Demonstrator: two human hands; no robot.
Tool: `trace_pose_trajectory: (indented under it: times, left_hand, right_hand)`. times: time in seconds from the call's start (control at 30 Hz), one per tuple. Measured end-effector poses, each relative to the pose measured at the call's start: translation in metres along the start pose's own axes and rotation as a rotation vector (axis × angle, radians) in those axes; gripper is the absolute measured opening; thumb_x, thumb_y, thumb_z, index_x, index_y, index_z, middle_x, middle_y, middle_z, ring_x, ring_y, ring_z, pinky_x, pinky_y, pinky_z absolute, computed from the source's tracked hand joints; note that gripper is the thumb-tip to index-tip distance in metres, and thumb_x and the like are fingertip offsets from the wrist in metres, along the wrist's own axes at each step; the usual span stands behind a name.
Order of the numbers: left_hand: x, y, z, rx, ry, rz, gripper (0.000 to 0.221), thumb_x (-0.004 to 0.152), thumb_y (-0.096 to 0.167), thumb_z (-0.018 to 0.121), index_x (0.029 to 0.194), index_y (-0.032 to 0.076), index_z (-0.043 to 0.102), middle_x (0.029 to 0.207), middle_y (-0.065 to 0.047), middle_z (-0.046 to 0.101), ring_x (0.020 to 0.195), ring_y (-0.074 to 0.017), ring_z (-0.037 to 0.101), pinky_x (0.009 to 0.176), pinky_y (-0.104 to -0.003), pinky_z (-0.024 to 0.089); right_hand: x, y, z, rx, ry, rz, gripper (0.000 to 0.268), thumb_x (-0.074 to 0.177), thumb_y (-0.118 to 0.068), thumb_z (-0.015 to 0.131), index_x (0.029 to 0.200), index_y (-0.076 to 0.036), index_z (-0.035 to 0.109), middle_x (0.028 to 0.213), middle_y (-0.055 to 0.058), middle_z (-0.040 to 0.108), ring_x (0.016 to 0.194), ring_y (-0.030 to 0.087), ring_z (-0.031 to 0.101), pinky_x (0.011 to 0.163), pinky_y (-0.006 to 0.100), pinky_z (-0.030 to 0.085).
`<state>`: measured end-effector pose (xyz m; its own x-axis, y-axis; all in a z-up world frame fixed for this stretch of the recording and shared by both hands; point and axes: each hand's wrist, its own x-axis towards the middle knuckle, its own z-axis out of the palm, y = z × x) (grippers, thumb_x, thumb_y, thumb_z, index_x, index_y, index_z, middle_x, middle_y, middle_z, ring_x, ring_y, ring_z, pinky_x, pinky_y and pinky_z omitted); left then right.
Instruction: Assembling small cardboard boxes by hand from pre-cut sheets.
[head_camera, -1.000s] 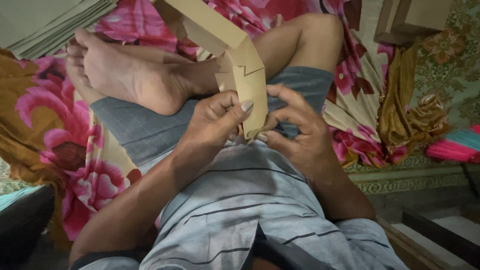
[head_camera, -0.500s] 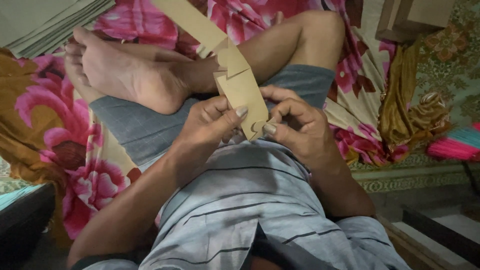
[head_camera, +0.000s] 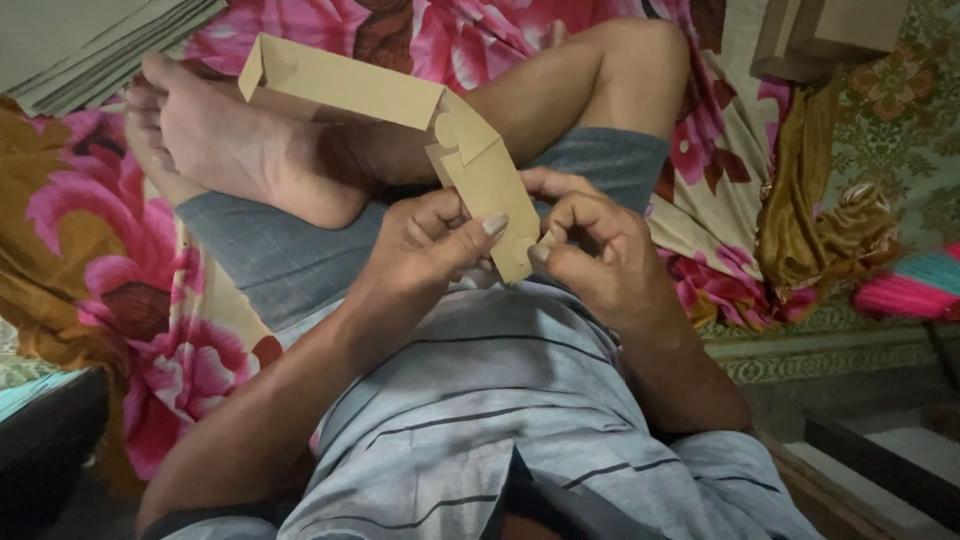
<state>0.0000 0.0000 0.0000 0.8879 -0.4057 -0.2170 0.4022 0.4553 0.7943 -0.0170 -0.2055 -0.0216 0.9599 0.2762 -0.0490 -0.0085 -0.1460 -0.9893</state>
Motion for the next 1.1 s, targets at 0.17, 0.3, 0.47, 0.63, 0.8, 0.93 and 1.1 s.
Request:
trace_pose_trajectory:
  times: [0.17,0.3,0.47,0.63,0.8,0.93,1.1]
  left_hand:
    - [0.001,-0.010,-0.008,0.042,-0.028,0.022,0.027,0.099,0.021,0.068,0.086,-0.003,0.067,0.062,-0.010,0.061,0.057,-0.0114,0.055,0.052,-0.024,0.049]
    - [0.001,-0.018,-0.011,0.069,-0.017,0.026,0.025,0.097,0.020,0.070,0.084,-0.001,0.068,0.061,-0.010,0.063,0.053,-0.0114,0.056,0.049,-0.021,0.045]
    - [0.002,-0.037,-0.019,0.063,0.012,0.029,0.026,0.097,0.018,0.072,0.082,-0.003,0.068,0.059,-0.011,0.063,0.053,-0.0105,0.057,0.047,-0.020,0.045]
    - [0.002,-0.039,-0.020,0.040,0.043,0.007,0.028,0.099,0.020,0.070,0.083,-0.003,0.068,0.060,-0.012,0.064,0.053,-0.0095,0.057,0.048,-0.020,0.046]
    - [0.001,-0.036,-0.020,0.014,0.074,-0.030,0.028,0.100,0.024,0.067,0.086,0.000,0.067,0.061,-0.010,0.064,0.054,-0.0086,0.056,0.047,-0.020,0.044]
    - [0.002,-0.028,-0.015,0.022,0.058,-0.026,0.027,0.101,0.025,0.065,0.090,0.000,0.067,0.063,-0.009,0.063,0.054,-0.0080,0.054,0.046,-0.020,0.042]
    - [0.007,-0.050,-0.019,-0.008,0.081,-0.026,0.024,0.097,0.019,0.071,0.091,-0.004,0.070,0.062,-0.012,0.066,0.052,-0.0121,0.057,0.047,-0.022,0.045]
  right_hand:
    - [-0.001,-0.004,0.001,-0.027,0.008,0.009,0.020,0.086,-0.001,0.073,0.078,0.000,0.055,0.137,0.031,0.060,0.131,0.042,0.057,0.107,0.052,0.046]
    - [0.002,-0.010,0.002,-0.018,0.009,-0.006,0.019,0.085,0.001,0.074,0.080,0.002,0.055,0.136,0.033,0.059,0.128,0.042,0.059,0.105,0.053,0.049]
    - [0.002,-0.010,0.002,-0.063,0.012,-0.022,0.015,0.087,0.002,0.072,0.082,0.001,0.058,0.136,0.030,0.061,0.127,0.038,0.061,0.104,0.050,0.050]
    - [-0.001,-0.006,0.005,-0.049,0.038,-0.018,0.014,0.089,0.001,0.075,0.087,0.002,0.061,0.136,0.029,0.061,0.126,0.035,0.061,0.103,0.047,0.051]
    - [-0.001,0.012,0.008,0.063,0.083,-0.042,0.023,0.092,-0.004,0.077,0.100,0.000,0.056,0.137,0.027,0.059,0.118,0.032,0.063,0.097,0.045,0.055]
    - [0.002,0.022,0.006,0.106,0.084,-0.055,0.019,0.095,-0.002,0.074,0.098,-0.001,0.055,0.136,0.023,0.060,0.119,0.027,0.064,0.095,0.040,0.056]
    - [0.006,0.028,0.008,0.004,0.116,-0.148,0.019,0.094,-0.002,0.077,0.096,0.003,0.059,0.128,0.026,0.063,0.108,0.029,0.068,0.087,0.041,0.058]
